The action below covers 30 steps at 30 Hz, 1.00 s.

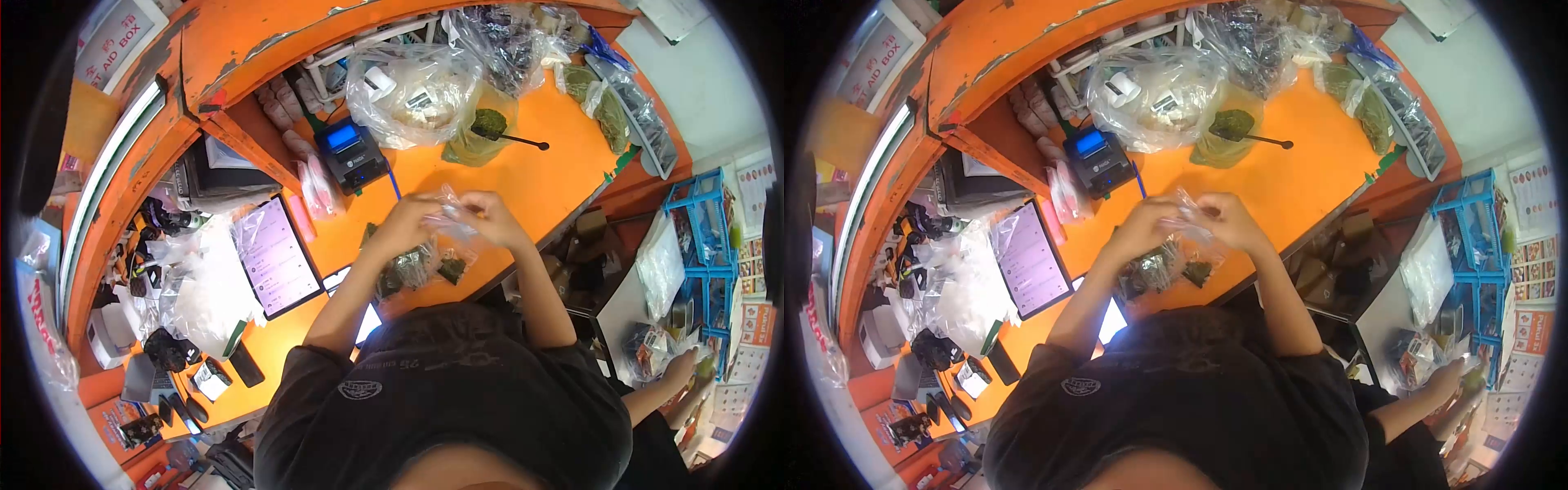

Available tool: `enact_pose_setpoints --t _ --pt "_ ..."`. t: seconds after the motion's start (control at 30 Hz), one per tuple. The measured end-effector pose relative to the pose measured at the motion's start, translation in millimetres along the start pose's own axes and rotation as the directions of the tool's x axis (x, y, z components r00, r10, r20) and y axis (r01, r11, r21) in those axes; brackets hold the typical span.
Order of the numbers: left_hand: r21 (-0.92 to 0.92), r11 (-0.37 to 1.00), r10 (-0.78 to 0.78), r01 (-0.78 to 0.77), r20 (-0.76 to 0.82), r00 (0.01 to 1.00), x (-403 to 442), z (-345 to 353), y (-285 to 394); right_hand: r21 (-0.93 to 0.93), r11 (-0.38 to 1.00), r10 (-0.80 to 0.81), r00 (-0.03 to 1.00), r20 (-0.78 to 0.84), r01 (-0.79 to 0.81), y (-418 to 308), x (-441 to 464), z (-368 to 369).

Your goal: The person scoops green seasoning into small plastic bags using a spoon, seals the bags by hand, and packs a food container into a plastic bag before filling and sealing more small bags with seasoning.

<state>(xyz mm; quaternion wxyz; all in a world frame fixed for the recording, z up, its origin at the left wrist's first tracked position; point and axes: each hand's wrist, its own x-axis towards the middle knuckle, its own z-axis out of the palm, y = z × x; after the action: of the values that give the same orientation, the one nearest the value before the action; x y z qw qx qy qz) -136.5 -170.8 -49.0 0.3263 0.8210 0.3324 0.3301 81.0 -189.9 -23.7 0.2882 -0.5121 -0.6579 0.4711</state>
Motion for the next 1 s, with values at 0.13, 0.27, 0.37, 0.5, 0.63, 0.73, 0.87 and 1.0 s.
enact_pose_setpoints --t 0.13,0.27,0.37,0.5,0.63,0.73,0.87,1.0 --pt "-0.066 0.931 -0.361 0.359 -0.026 0.932 -45 -54 8 -0.278 0.960 -0.008 0.997 -0.082 -0.015 44 46 32" --pt "0.077 0.904 -0.389 0.421 -0.258 0.884 -85 -91 -1 -0.777 0.590 -0.297 0.954 0.042 0.218 75 84 80" --pt "0.073 0.866 -0.450 0.494 -0.317 0.835 -96 -114 6 -0.785 0.586 -0.391 0.918 -0.057 0.201 90 111 98" --pt "0.249 0.791 -0.414 0.558 -0.453 0.790 -118 -134 10 -0.670 0.742 -0.115 0.990 -0.085 0.029 47 105 86" --pt "0.245 0.709 -0.485 0.661 -0.512 0.709 -133 -142 10 -0.678 0.731 -0.229 0.964 -0.138 0.077 53 100 116" --pt "0.249 0.693 -0.485 0.677 -0.535 0.692 -138 -149 15 -0.707 0.703 -0.112 0.970 -0.215 -0.076 61 100 126" --pt "0.149 0.740 -0.391 0.656 -0.697 0.601 -160 -166 29 -0.624 0.760 0.135 0.983 -0.124 -0.183 13 67 76" --pt "0.147 0.702 -0.370 0.696 -0.760 0.534 -168 -177 44 -0.408 0.912 0.065 0.975 0.214 0.029 -24 21 81"
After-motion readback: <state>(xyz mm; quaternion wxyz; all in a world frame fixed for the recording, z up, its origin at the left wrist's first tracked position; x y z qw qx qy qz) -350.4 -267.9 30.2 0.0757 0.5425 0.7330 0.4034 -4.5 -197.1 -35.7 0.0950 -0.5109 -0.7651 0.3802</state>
